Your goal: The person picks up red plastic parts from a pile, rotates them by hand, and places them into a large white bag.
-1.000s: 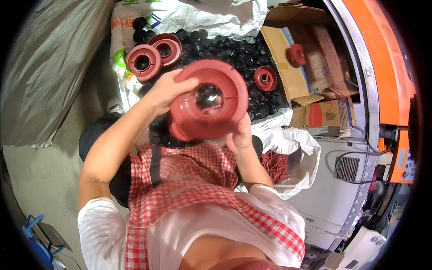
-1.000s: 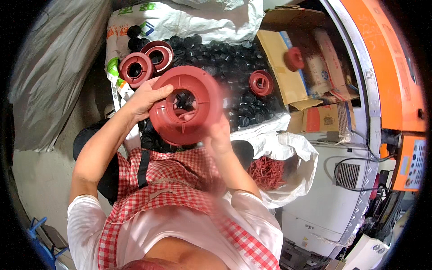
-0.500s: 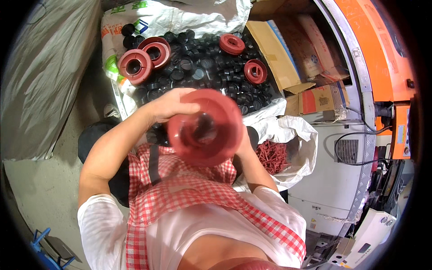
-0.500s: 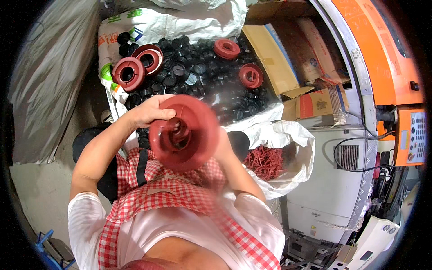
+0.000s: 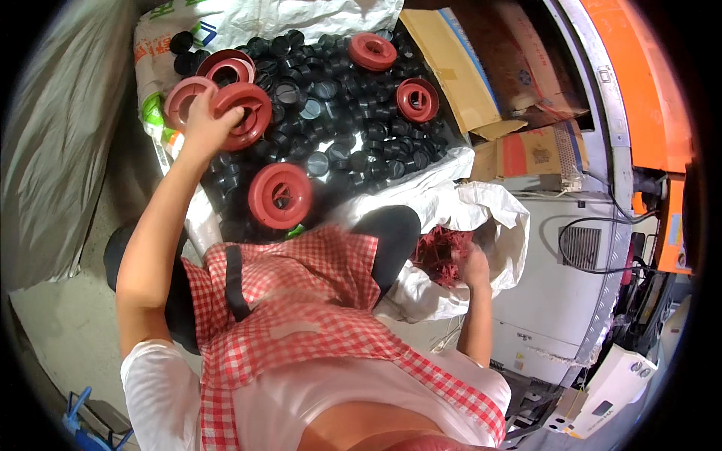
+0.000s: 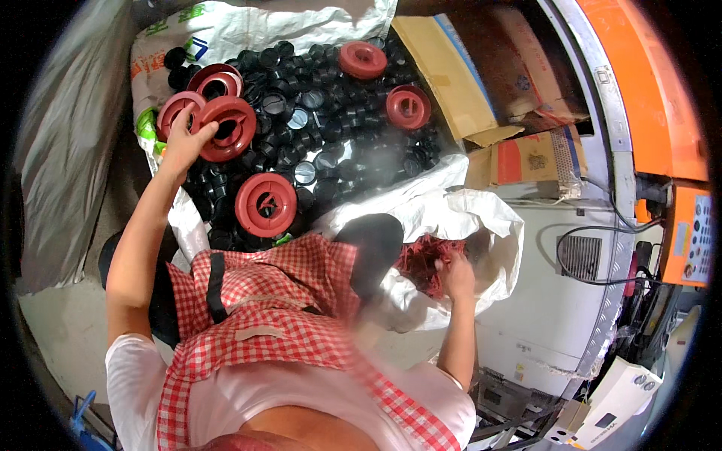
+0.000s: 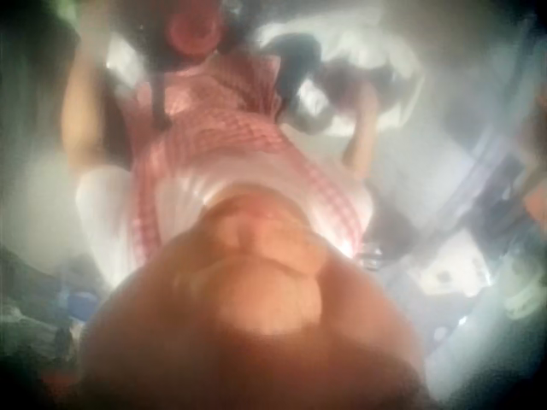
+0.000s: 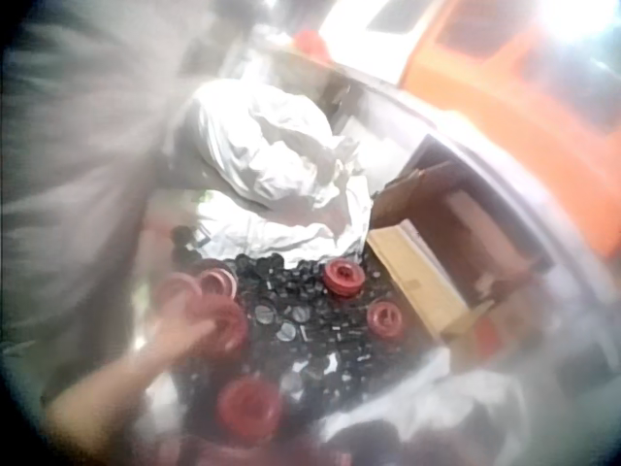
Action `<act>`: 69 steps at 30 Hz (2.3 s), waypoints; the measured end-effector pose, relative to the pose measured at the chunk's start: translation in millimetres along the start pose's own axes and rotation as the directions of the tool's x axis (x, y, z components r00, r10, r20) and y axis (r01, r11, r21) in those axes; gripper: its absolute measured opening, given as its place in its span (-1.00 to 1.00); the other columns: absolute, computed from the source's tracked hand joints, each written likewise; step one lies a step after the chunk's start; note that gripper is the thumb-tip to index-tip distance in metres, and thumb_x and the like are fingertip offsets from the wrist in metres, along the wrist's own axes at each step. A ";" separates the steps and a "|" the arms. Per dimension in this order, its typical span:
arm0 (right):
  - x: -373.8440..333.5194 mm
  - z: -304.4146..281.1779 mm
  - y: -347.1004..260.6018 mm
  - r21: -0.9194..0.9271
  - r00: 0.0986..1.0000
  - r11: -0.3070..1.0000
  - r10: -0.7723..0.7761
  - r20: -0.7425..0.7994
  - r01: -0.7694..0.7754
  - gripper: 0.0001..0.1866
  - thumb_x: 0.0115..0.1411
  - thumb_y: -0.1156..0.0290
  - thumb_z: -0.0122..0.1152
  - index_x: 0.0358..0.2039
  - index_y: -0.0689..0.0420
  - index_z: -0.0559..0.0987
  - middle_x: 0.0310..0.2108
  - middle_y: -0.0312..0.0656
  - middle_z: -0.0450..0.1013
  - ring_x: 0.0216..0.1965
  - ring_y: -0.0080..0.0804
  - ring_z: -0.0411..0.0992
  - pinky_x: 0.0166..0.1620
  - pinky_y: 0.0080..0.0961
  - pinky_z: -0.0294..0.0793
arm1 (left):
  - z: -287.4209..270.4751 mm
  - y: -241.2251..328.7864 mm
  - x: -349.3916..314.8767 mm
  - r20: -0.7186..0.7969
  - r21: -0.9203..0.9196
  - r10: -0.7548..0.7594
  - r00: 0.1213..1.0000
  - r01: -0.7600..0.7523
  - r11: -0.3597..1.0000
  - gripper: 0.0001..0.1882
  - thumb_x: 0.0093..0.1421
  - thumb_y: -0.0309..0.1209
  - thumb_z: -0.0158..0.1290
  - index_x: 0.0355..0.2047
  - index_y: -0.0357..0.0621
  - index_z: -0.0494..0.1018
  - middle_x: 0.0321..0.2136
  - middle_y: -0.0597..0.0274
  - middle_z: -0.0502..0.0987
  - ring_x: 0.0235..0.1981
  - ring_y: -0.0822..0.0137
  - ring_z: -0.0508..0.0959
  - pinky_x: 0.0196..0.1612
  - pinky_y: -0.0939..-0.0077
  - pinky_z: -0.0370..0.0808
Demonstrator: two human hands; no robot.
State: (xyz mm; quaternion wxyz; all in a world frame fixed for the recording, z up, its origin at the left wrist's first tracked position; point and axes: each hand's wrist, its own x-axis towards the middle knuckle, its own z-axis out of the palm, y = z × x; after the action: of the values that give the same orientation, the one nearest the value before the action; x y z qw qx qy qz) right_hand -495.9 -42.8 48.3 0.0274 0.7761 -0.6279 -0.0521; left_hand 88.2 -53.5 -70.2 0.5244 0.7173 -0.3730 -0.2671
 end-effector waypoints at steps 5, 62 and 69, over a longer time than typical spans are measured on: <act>133.4 -1.2 -105.6 0.607 0.994 0.788 -0.101 -0.028 0.097 -0.66 0.13 0.34 0.19 -0.11 0.24 0.51 -0.24 -0.03 0.51 -0.22 -0.31 0.50 -0.27 -0.50 0.48 | 9.0 19.5 -20.6 0.292 0.072 0.020 0.956 -0.043 0.997 -0.35 0.01 -0.25 0.19 0.06 -0.35 0.29 0.11 -0.11 0.28 0.17 0.09 0.28 0.21 0.34 0.18; -9.7 53.2 30.1 0.012 0.951 0.957 0.285 0.116 -0.288 -0.59 0.13 0.41 0.18 0.00 0.24 0.44 -0.23 -0.12 0.49 -0.21 -0.43 0.42 -0.09 -0.47 0.40 | -14.6 -19.7 -7.3 -0.130 -0.178 -0.350 0.928 0.325 0.929 -0.41 -0.12 -0.37 0.26 -0.07 -0.39 0.37 -0.20 -0.03 0.51 -0.26 0.20 0.57 -0.20 0.43 0.52; 82.9 69.1 -207.6 0.743 0.967 0.659 -0.246 0.064 0.118 -0.61 0.11 0.41 0.23 -0.04 0.20 0.47 -0.27 -0.21 0.48 -0.31 -0.52 0.41 -0.23 -0.59 0.42 | 2.9 5.2 -29.8 0.109 -0.296 0.075 0.991 -0.039 0.955 -0.48 -0.08 -0.32 0.18 -0.08 -0.27 0.41 -0.19 0.03 0.53 -0.16 0.21 0.54 -0.10 0.39 0.45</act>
State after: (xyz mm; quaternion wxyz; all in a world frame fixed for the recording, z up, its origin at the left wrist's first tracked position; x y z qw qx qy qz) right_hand -285.1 -78.7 -46.5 -0.3414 0.7740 -0.5147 0.1394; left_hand 67.4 -31.7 -66.3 0.6090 0.6035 -0.3806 -0.3466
